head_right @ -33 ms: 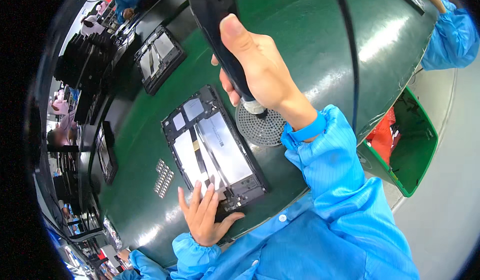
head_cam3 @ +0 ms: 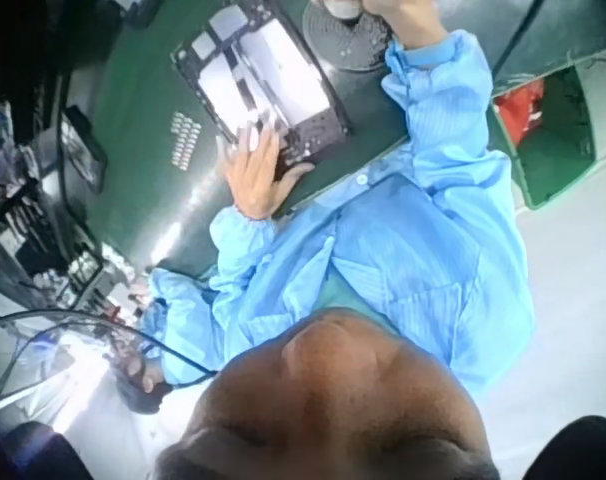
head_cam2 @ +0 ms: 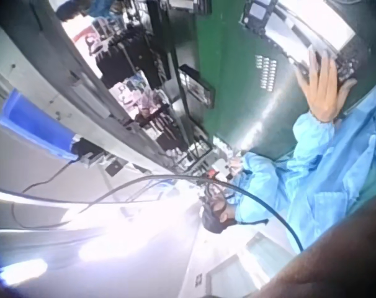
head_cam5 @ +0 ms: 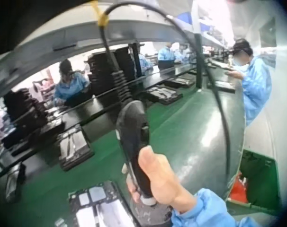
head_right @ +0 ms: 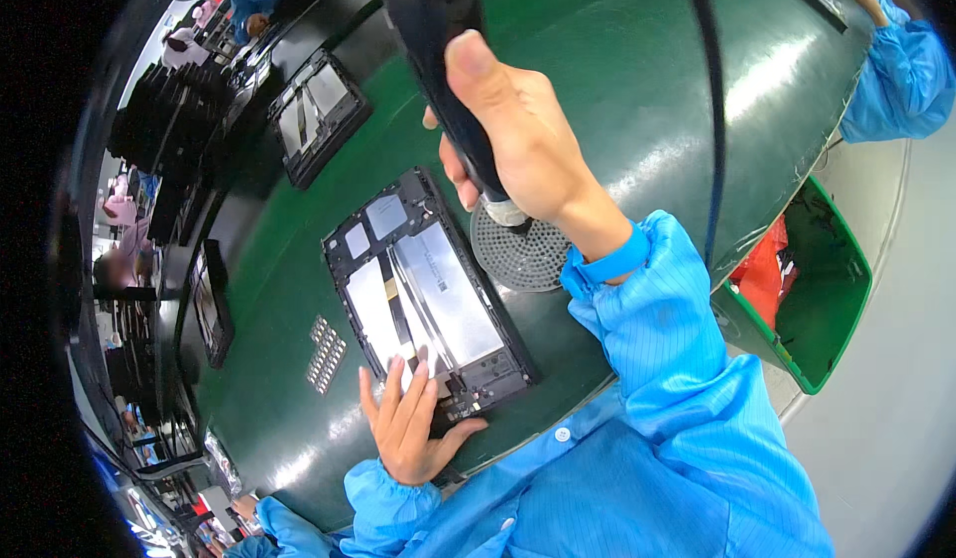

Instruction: Using an electric screwdriver to fasten internal components into a tablet computer frame on an assembly line.

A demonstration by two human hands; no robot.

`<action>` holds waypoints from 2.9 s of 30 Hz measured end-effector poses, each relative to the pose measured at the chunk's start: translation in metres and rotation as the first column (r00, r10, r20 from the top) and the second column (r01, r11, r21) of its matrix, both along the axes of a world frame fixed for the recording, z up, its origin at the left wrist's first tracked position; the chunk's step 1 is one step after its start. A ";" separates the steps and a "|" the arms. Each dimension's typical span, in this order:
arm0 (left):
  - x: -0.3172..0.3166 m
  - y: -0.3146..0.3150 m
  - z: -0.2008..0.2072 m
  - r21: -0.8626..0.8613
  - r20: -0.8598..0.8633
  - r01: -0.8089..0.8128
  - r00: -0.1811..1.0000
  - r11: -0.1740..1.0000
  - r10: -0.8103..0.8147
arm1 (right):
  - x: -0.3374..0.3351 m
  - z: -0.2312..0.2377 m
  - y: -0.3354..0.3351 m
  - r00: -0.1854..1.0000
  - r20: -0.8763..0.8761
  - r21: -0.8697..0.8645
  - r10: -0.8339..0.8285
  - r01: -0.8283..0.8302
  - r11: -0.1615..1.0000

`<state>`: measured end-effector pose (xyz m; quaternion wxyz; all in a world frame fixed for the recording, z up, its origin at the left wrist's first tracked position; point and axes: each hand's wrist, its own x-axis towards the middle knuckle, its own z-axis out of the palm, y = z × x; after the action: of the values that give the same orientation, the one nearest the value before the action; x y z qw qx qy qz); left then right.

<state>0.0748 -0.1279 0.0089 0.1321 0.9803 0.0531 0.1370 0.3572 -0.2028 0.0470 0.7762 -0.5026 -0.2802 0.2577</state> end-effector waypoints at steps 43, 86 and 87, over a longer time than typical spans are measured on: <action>0.006 0.001 -0.021 -0.375 0.446 0.106 0.892 0.921 0.079 | -0.012 -0.026 -0.013 0.965 0.259 0.205 -0.045 -0.009 0.979; 0.027 0.116 -0.011 -0.928 -0.270 -0.358 0.838 0.104 0.474 | -0.126 0.009 0.115 0.878 0.407 0.109 0.252 -0.321 0.941; 0.025 0.117 -0.012 -0.928 -0.271 -0.359 0.836 0.101 0.478 | -0.131 0.012 0.117 0.887 0.421 0.149 0.187 -0.271 0.951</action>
<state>0.1003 -0.0111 -0.0035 0.6579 0.6236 0.3930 0.1543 0.2266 -0.0858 0.0590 0.7131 -0.4259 -0.5161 0.2092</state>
